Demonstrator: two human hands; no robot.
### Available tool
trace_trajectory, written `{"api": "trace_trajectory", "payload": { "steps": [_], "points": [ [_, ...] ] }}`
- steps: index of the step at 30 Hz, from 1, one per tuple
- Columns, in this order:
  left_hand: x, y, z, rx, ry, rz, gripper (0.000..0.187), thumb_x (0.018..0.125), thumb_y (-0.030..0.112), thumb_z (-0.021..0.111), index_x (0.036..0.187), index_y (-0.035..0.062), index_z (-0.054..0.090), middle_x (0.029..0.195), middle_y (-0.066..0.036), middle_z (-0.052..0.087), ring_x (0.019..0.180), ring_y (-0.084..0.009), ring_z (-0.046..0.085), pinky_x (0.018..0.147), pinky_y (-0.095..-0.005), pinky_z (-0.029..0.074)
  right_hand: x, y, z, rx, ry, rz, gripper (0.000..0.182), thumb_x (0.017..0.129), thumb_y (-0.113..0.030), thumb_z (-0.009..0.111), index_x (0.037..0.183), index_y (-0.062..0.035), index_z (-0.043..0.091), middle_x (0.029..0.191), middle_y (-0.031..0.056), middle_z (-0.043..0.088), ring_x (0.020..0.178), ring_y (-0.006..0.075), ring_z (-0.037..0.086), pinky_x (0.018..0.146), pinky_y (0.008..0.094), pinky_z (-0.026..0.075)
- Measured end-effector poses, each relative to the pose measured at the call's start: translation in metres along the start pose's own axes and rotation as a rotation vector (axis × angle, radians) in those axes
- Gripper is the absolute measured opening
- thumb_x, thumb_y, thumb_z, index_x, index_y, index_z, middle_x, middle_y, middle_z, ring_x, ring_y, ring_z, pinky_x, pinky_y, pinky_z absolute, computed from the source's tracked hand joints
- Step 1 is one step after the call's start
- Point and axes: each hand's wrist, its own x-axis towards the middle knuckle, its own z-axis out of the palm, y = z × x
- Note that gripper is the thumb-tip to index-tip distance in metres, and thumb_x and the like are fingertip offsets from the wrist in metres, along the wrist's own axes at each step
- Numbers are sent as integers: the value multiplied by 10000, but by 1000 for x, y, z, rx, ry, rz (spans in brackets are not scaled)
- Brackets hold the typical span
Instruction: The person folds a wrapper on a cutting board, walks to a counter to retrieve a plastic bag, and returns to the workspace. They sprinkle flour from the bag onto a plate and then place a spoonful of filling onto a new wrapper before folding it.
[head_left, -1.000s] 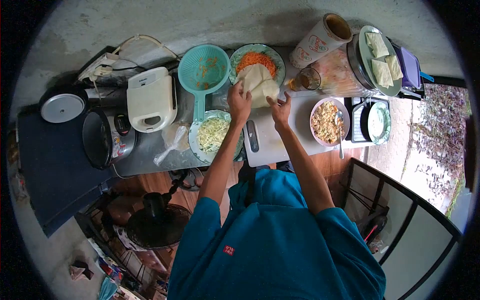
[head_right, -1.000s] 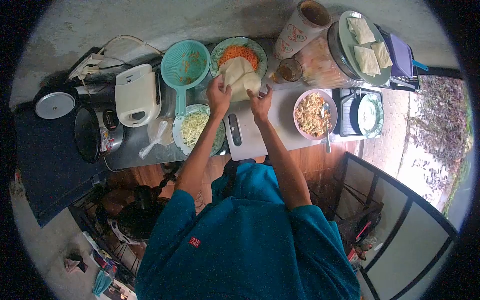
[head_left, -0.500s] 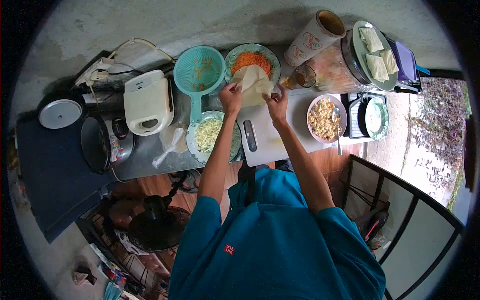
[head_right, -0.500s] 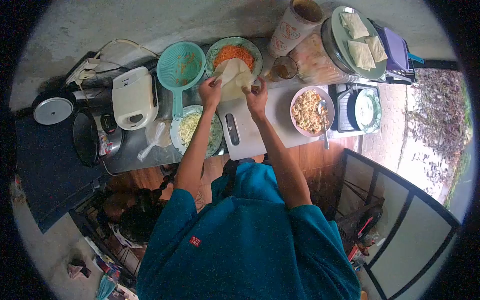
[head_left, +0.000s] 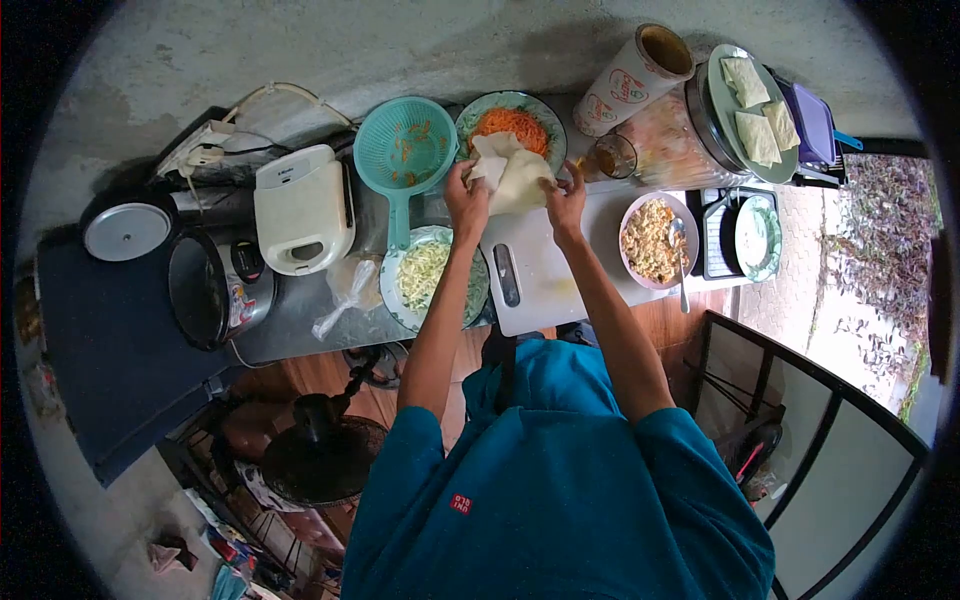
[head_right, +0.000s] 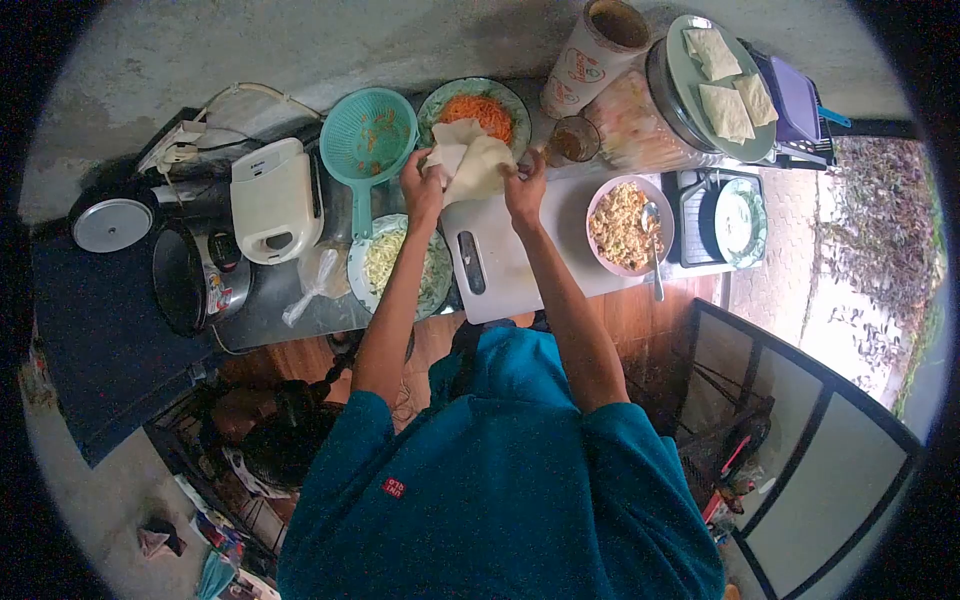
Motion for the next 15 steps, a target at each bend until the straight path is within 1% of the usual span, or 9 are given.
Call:
{"api": "trace_trajectory", "payload": {
  "steps": [2,4,6,8,9,11,12,13,15],
  "points": [
    [0,5,0,94,36,53,274,876,67,628,1130,-25,579,1042,-118,648,923,-199,620,837,-329,483,2,-4,-2,2,5,43,721,747,-178,754,1365,-11,421,938,119,627,830,183,592,749,316,481],
    [-3,15,2,-184,45,-141,289,927,174,616,1143,-14,579,1044,-109,648,924,-188,610,839,-334,477,0,-8,1,55,-2,70,730,748,-181,757,1368,-5,415,943,125,629,826,181,592,744,314,481],
    [-10,30,6,-237,54,-141,306,940,203,608,1152,-15,574,1049,-112,649,926,-187,610,841,-334,477,0,-6,0,107,-9,100,739,748,-183,761,1372,1,409,948,130,630,823,178,593,739,312,481],
    [-12,37,8,-288,63,-140,326,952,233,601,1160,-17,570,1053,-116,649,929,-187,610,843,-335,477,4,1,-2,3,-67,62,763,796,-150,748,1427,-54,330,919,96,628,786,151,600,651,293,490],
    [-12,36,8,-297,44,-137,325,954,229,599,1167,-15,568,1057,-117,650,935,-188,610,845,-336,478,2,-1,-2,5,-66,64,763,796,-150,748,1427,-54,330,919,96,628,786,151,600,651,293,490],
    [-13,35,10,-306,23,-133,325,956,225,597,1174,-14,566,1061,-118,650,941,-188,611,846,-336,478,-1,-6,-4,251,-81,161,757,809,-135,732,1432,-55,311,991,132,629,884,192,618,739,350,524],
    [-15,39,10,-263,25,-90,322,956,219,595,1175,-14,565,1061,-117,650,945,-185,611,845,-334,479,-5,-11,-5,252,-79,162,757,809,-135,732,1432,-55,311,991,132,629,884,192,618,739,350,524],
    [-17,44,10,-220,27,-47,319,956,213,593,1177,-15,564,1061,-116,651,949,-182,610,843,-331,481,-8,-15,-6,303,-44,189,748,815,-136,729,1431,-53,312,1041,146,620,923,210,614,777,374,527],
    [-21,49,9,-236,19,-69,334,953,229,602,1189,-5,568,1086,-107,649,977,-179,607,871,-331,474,-11,-21,-9,352,-5,215,740,821,-136,725,1430,-51,313,1091,159,611,962,229,610,814,398,529]
  ]
}}
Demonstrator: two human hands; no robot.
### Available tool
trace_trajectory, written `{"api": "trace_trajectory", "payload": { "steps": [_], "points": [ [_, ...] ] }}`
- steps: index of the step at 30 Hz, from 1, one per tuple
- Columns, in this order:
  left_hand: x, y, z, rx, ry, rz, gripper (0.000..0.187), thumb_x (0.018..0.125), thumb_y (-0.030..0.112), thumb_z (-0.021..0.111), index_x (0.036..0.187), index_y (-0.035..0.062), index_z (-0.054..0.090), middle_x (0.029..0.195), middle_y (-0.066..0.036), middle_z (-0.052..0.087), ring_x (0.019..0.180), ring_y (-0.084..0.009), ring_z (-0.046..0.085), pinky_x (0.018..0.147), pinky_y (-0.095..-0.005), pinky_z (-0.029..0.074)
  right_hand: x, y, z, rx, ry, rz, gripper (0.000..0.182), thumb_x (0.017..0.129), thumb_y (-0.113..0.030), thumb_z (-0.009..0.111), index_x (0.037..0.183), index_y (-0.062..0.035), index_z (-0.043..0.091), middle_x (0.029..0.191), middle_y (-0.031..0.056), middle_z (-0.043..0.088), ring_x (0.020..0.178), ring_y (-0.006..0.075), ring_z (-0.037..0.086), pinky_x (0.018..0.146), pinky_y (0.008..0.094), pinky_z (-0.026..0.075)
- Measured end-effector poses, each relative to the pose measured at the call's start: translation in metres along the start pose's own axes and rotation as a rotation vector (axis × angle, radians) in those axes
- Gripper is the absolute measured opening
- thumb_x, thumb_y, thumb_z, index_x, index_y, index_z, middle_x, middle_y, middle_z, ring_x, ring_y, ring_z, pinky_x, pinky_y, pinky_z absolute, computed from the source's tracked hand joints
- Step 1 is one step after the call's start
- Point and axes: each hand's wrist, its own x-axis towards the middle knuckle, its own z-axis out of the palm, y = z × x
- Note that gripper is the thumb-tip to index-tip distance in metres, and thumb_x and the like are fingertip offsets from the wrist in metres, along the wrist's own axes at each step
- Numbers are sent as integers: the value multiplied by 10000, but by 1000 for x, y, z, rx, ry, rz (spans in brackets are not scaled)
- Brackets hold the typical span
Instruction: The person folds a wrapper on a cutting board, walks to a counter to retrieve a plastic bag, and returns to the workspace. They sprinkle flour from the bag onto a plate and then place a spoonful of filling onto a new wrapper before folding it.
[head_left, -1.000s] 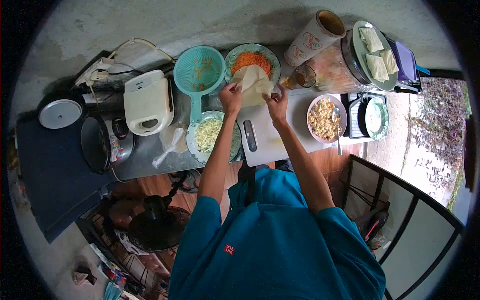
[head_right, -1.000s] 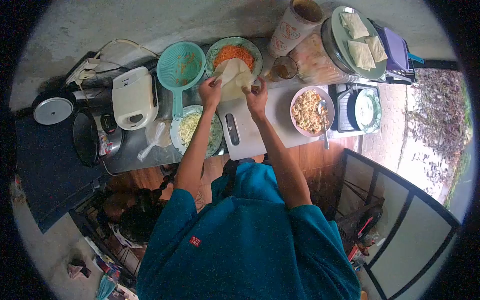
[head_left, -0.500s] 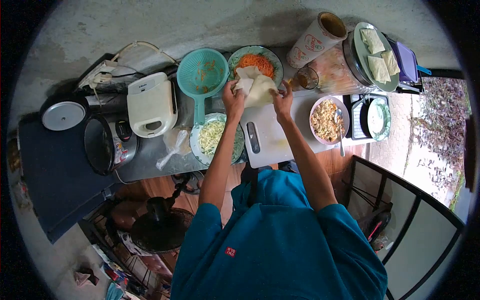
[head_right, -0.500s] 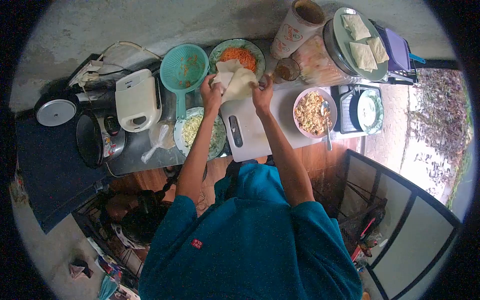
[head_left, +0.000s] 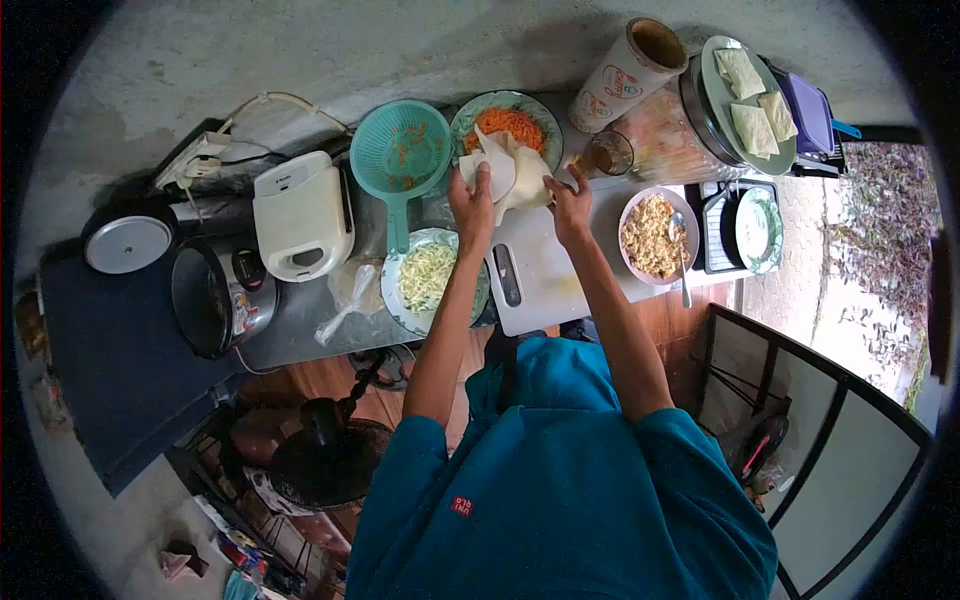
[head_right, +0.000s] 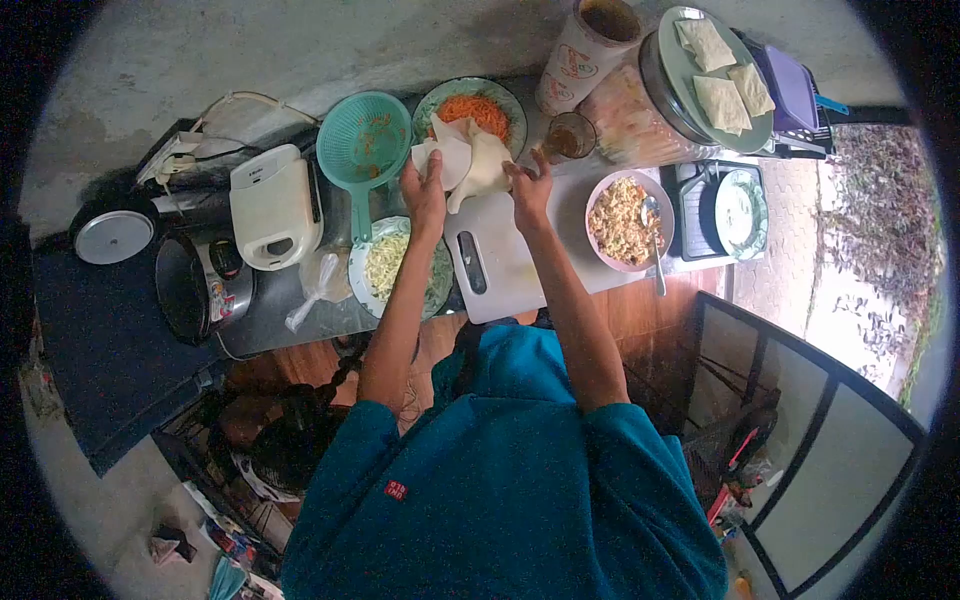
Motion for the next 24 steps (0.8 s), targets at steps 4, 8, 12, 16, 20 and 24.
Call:
{"api": "trace_trajectory", "payload": {
  "steps": [4,8,12,16,20,24],
  "points": [
    [-4,-6,0,-28,-9,-14,341,951,252,607,1181,2,581,1085,-99,657,987,-168,608,877,-324,474,-8,-17,-1,16,-7,36,770,845,-217,722,1456,-54,283,1165,166,583,999,238,599,844,418,525],
    [-10,-8,11,-117,-14,-36,289,958,177,581,1165,-25,571,1072,-115,653,946,-179,621,822,-322,492,-20,-31,7,-234,-68,16,820,861,-330,704,1481,-50,246,1191,169,571,1045,241,584,869,413,515],
    [-17,15,27,-34,-99,67,300,961,171,571,1182,-31,561,1061,-130,657,948,-190,627,821,-323,494,-26,-30,12,-286,-148,-39,843,856,-381,698,1480,-36,247,1208,173,559,1075,254,575,872,396,505],
    [-21,30,39,43,-155,136,302,966,159,556,1195,-37,547,1051,-147,654,919,-206,636,810,-329,499,-16,-22,9,-49,-181,10,873,850,-337,709,1491,-14,213,1252,201,541,1082,273,582,858,385,507],
    [-27,43,34,75,-166,116,294,968,173,562,1177,-34,555,1048,-130,645,921,-198,628,814,-328,501,2,-7,-5,70,-160,83,842,833,-315,726,1470,-27,255,1261,199,536,1121,279,556,897,390,483],
    [-28,59,10,16,-100,99,321,959,207,595,1181,-23,565,1092,-99,637,955,-160,610,839,-301,492,-4,-8,-6,120,-44,125,828,815,-307,746,1449,-33,290,1218,208,549,987,277,598,829,369,492]
  ]
}}
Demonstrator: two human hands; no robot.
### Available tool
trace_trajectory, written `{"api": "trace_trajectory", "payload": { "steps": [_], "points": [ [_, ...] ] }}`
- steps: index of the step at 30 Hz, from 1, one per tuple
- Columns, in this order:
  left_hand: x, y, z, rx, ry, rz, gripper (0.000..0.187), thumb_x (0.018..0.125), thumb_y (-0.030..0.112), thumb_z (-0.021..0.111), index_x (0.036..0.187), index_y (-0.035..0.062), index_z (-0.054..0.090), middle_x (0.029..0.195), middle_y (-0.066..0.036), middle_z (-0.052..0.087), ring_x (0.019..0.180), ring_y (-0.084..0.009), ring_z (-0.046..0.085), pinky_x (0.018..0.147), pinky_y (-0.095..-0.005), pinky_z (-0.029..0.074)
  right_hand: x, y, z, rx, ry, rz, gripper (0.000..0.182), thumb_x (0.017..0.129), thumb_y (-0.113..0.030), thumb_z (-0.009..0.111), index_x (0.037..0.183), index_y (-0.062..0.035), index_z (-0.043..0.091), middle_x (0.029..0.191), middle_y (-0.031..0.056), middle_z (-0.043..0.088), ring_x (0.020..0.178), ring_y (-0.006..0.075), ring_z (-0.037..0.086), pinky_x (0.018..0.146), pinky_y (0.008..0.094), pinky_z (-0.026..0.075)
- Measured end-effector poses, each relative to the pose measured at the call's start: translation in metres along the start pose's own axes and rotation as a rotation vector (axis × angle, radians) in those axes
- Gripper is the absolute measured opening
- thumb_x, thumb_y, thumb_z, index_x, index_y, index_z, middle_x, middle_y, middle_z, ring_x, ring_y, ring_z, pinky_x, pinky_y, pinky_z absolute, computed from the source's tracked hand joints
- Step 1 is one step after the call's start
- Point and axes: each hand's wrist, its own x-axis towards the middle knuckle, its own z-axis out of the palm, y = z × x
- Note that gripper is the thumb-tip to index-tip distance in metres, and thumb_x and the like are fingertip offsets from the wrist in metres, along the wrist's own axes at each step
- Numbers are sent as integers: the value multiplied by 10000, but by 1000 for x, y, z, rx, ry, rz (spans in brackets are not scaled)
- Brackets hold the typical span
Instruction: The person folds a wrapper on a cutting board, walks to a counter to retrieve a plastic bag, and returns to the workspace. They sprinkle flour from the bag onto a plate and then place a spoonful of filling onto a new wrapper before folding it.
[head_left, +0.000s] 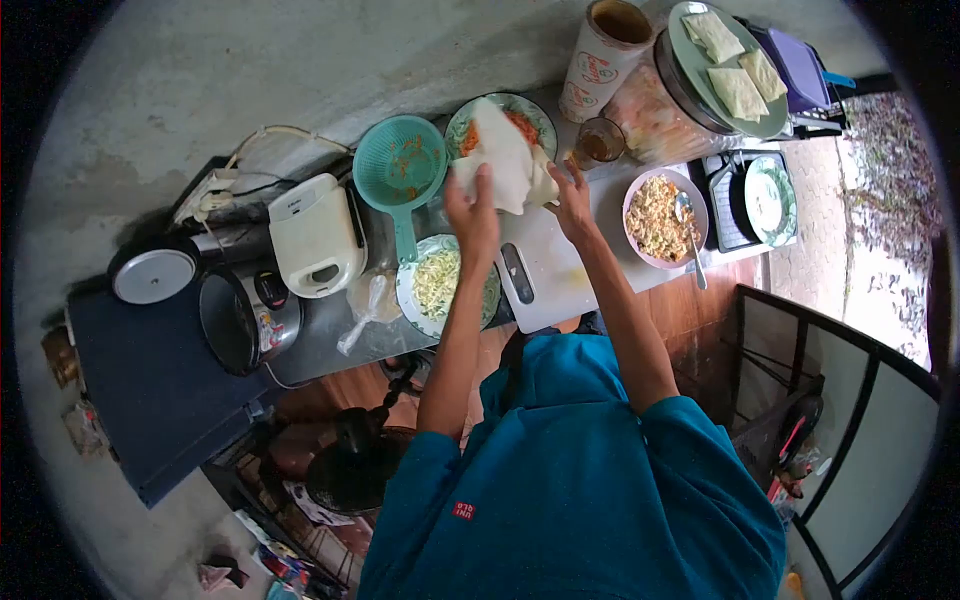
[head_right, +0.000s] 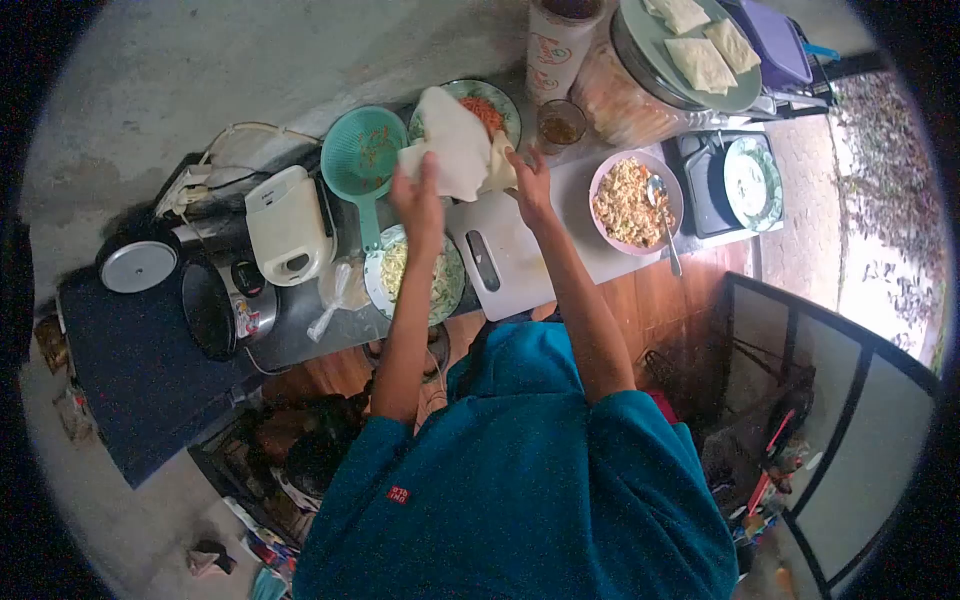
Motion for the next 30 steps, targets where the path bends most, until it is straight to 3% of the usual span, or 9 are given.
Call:
{"api": "trace_trajectory", "payload": {
  "steps": [9,12,19,21,23,24,25,27,30],
  "points": [
    [-17,42,-84,-352,136,31,342,951,149,611,1248,1,528,1211,-107,594,1079,-198,596,925,-359,494,29,17,-14,-516,260,-210,613,740,-195,779,1271,-17,530,951,137,651,874,260,640,775,345,505],
    [-26,48,-100,-401,183,39,332,953,136,608,1239,-11,527,1215,-102,593,1060,-187,606,913,-355,499,22,11,-5,-710,243,-575,569,722,-150,758,1232,-6,550,972,176,662,891,308,651,781,385,516],
    [-44,37,-120,-489,60,-106,387,936,145,624,1289,61,488,1224,-81,592,1107,-214,594,903,-399,512,-32,-29,65,-1080,-94,-726,578,790,-184,691,1303,-19,480,1050,222,666,879,335,678,762,415,535],
    [-46,35,-118,-517,87,-132,329,933,140,627,1234,63,518,1180,-68,618,1044,-189,623,859,-364,529,-36,-31,70,-1104,-167,-675,561,850,-195,652,1337,0,454,1064,197,673,926,293,675,805,387,526],
    [-50,44,-113,-614,-114,-237,291,949,127,603,1204,2,538,1149,-87,637,1032,-175,634,871,-326,520,-35,-19,68,-613,-516,-435,545,916,-226,603,1380,-3,426,1119,144,667,1011,250,651,906,372,492],
    [-50,42,-109,-671,-123,-269,296,948,124,602,1208,0,535,1149,-89,640,1020,-179,646,867,-323,530,-58,-32,71,-391,-643,-71,523,968,-269,553,1413,-31,414,1228,119,612,1109,226,597,987,363,445],
    [-49,42,-107,-674,-130,-274,296,948,124,602,1208,0,535,1149,-89,640,1020,-179,646,867,-323,530,-77,-41,69,-391,-634,-73,523,968,-269,553,1413,-31,414,1228,119,612,1109,226,597,987,363,445],
    [-48,44,-100,-657,-224,-340,302,941,132,616,1198,-7,543,1120,-92,654,998,-180,656,866,-318,534,-104,-54,63,149,-826,425,526,980,-308,537,1420,-47,416,1316,136,549,1151,231,574,1006,356,438],
    [-52,32,-98,-598,-281,-380,296,934,134,627,1178,-22,564,1090,-91,669,979,-179,664,863,-312,534,-116,-69,43,-133,-793,130,513,928,-234,629,1383,-57,473,1309,109,535,1156,197,552,990,319,446]
  ]
}}
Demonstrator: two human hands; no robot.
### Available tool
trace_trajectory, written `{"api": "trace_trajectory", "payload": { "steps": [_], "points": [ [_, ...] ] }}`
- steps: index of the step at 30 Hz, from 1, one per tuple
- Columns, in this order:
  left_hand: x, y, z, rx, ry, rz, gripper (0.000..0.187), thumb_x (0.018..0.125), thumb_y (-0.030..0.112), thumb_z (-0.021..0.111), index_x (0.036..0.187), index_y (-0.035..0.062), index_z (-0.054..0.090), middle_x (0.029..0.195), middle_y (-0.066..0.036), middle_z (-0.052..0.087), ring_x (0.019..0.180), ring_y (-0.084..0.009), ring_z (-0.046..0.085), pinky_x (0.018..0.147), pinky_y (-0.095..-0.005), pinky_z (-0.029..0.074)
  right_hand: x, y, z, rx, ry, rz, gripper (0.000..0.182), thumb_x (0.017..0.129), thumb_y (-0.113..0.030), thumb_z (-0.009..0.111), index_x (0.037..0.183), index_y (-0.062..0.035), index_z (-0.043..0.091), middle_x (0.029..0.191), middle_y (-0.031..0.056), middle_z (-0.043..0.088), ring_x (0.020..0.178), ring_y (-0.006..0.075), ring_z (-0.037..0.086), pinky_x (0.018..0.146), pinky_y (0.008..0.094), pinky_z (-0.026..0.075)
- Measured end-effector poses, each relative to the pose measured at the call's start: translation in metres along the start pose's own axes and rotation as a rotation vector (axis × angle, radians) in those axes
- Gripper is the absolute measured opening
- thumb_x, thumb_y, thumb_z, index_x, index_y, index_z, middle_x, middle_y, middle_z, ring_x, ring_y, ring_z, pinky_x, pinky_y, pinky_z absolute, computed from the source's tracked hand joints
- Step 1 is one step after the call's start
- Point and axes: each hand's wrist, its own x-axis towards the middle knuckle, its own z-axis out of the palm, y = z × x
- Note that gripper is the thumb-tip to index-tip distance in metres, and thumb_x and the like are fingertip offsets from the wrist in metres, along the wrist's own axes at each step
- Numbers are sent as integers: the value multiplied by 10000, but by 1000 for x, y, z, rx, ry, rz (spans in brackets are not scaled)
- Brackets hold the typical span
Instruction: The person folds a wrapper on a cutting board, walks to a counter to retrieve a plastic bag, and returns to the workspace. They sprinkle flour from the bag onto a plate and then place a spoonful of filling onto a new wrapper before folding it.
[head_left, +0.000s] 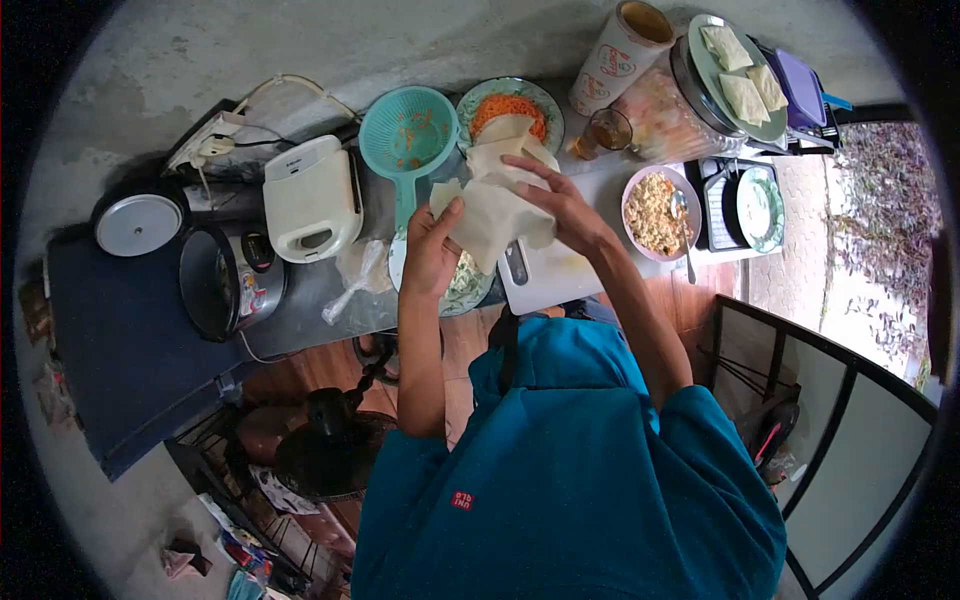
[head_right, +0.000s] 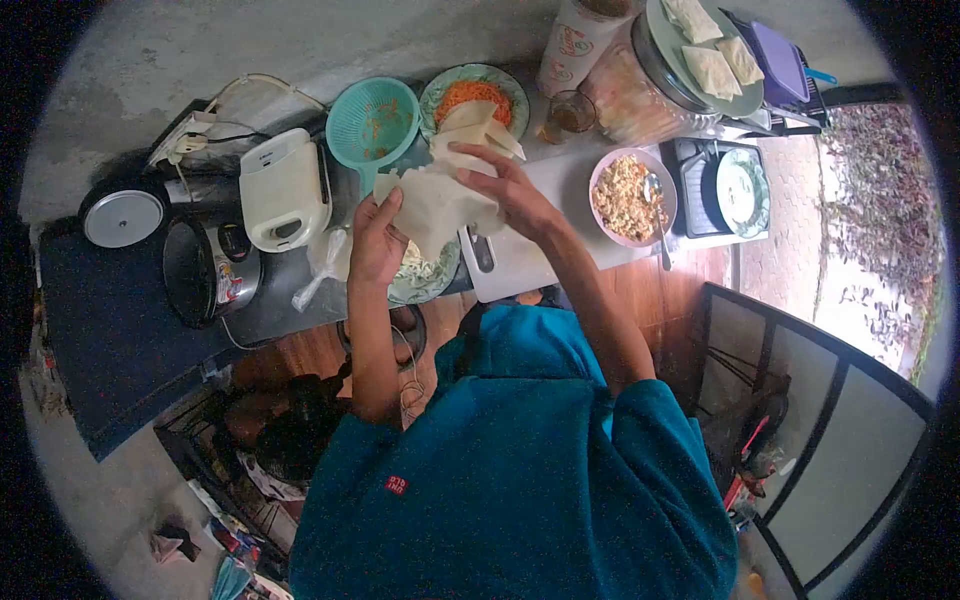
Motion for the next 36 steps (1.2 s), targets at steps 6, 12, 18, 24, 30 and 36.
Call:
{"api": "trace_trajectory", "payload": {
  "steps": [6,12,18,24,30,36],
  "points": [
    [-2,-53,1,111,24,-171,307,896,102,669,1161,-31,591,1127,-113,664,1001,-198,661,864,-342,539,-47,-22,-43,-543,198,-80,575,809,-56,721,1348,-71,521,1155,74,609,980,145,599,853,289,506],
    [-25,-128,8,152,-35,-231,329,876,140,709,1153,-15,624,1046,-65,683,934,-128,647,837,-269,505,-95,-43,-58,-791,84,-94,631,791,-106,755,1366,-65,498,1275,93,581,1155,176,547,984,326,445],
    [-29,-118,71,510,-130,2,350,774,124,793,1072,-7,664,856,-70,692,851,-97,616,801,-257,462,-120,-95,-43,-890,-128,-133,602,809,-114,723,1373,-122,512,1320,114,569,1143,257,586,1002,393,474],
    [-29,-97,146,787,-45,334,225,773,160,799,905,2,708,845,-55,697,793,-98,623,770,-261,480,-130,-142,-43,-908,-220,-335,571,821,-73,723,1357,-106,528,1279,105,585,1131,198,578,983,347,481],
    [-53,-83,203,729,113,447,216,789,138,782,928,-2,695,864,-66,693,809,-112,629,753,-269,500,-147,-181,-40,-850,-247,-474,546,807,-85,743,1319,-78,555,1200,87,623,1014,154,606,891,303,507],
    [-54,-95,231,791,320,851,225,751,78,795,924,8,670,917,-92,689,898,-182,639,822,-304,492,-157,-190,-29,-846,-214,-457,539,809,-100,744,1315,-77,561,1174,81,635,989,137,619,868,297,519]
  ]
}}
